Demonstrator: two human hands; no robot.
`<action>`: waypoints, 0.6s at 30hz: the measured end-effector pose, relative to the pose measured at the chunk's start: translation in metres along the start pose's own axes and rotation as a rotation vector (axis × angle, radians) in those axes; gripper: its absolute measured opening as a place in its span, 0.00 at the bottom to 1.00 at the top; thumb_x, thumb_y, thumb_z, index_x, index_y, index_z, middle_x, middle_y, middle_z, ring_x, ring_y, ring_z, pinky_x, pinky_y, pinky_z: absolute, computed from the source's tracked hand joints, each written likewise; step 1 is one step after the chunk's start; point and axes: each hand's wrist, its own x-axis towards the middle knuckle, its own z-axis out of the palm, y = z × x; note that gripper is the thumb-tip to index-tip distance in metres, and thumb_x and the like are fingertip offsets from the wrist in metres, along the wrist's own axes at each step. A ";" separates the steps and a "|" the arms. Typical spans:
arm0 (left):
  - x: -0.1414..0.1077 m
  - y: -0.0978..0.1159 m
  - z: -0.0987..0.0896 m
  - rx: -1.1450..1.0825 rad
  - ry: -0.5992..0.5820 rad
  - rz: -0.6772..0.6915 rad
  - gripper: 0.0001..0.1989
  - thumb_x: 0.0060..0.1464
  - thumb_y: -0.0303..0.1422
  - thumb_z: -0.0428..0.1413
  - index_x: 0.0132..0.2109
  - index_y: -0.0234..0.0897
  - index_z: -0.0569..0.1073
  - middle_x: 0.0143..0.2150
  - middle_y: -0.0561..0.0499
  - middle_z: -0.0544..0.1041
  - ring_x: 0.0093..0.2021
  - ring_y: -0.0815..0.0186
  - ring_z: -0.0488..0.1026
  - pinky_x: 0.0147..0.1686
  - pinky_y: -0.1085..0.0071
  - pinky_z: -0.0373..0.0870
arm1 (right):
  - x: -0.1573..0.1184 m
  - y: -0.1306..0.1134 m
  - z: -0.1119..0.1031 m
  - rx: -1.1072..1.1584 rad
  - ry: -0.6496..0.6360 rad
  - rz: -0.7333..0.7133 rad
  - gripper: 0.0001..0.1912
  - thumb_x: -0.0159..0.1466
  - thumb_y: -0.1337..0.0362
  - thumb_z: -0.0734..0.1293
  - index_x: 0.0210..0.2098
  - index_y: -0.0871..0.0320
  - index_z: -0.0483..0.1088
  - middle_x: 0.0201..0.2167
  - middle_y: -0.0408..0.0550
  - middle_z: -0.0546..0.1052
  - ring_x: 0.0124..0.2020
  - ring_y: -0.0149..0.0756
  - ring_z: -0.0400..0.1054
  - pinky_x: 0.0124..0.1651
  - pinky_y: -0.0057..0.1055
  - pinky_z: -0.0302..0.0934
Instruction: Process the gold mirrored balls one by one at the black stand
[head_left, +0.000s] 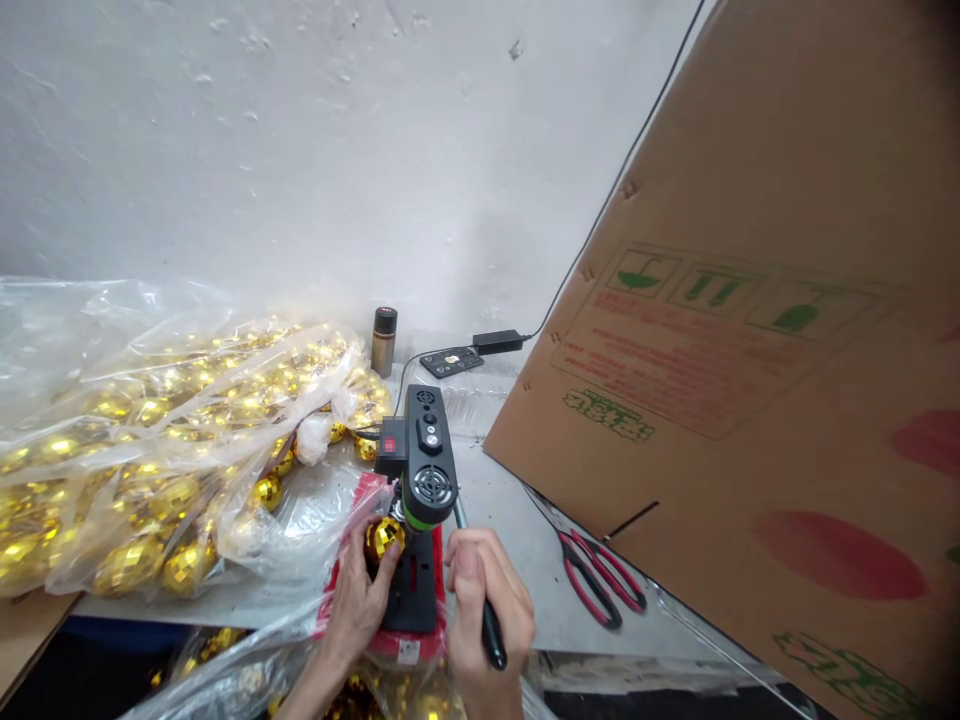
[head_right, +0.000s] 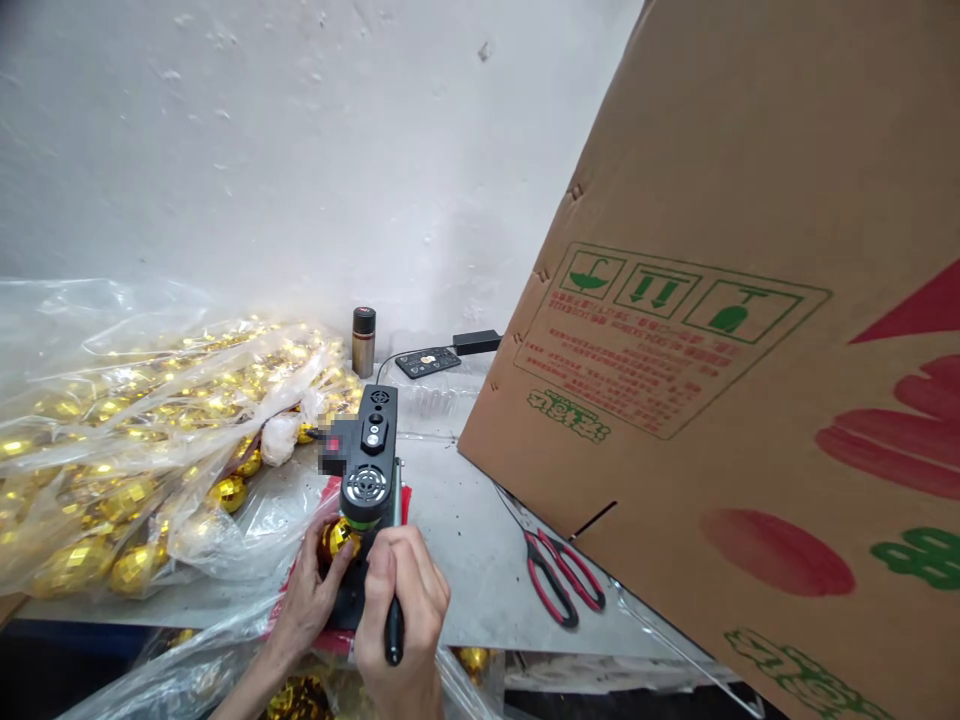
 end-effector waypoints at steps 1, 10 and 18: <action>-0.001 -0.002 0.002 0.008 0.025 0.004 0.26 0.67 0.53 0.54 0.61 0.41 0.70 0.60 0.38 0.80 0.62 0.44 0.76 0.65 0.42 0.70 | -0.002 0.001 0.000 0.001 -0.004 0.006 0.15 0.73 0.77 0.58 0.34 0.54 0.65 0.27 0.40 0.69 0.27 0.27 0.67 0.29 0.24 0.62; -0.002 -0.019 0.001 -0.016 -0.123 0.079 0.29 0.65 0.50 0.58 0.65 0.38 0.72 0.64 0.36 0.79 0.66 0.43 0.75 0.67 0.41 0.71 | -0.005 0.004 0.000 0.037 0.007 0.051 0.15 0.74 0.76 0.58 0.34 0.56 0.68 0.27 0.42 0.69 0.27 0.29 0.67 0.30 0.27 0.61; -0.006 -0.027 -0.013 0.048 -0.240 0.223 0.29 0.63 0.45 0.62 0.68 0.40 0.72 0.67 0.37 0.79 0.67 0.44 0.76 0.67 0.47 0.75 | 0.001 -0.004 0.003 0.032 0.060 0.110 0.17 0.74 0.76 0.58 0.31 0.55 0.68 0.25 0.40 0.69 0.27 0.28 0.66 0.31 0.27 0.60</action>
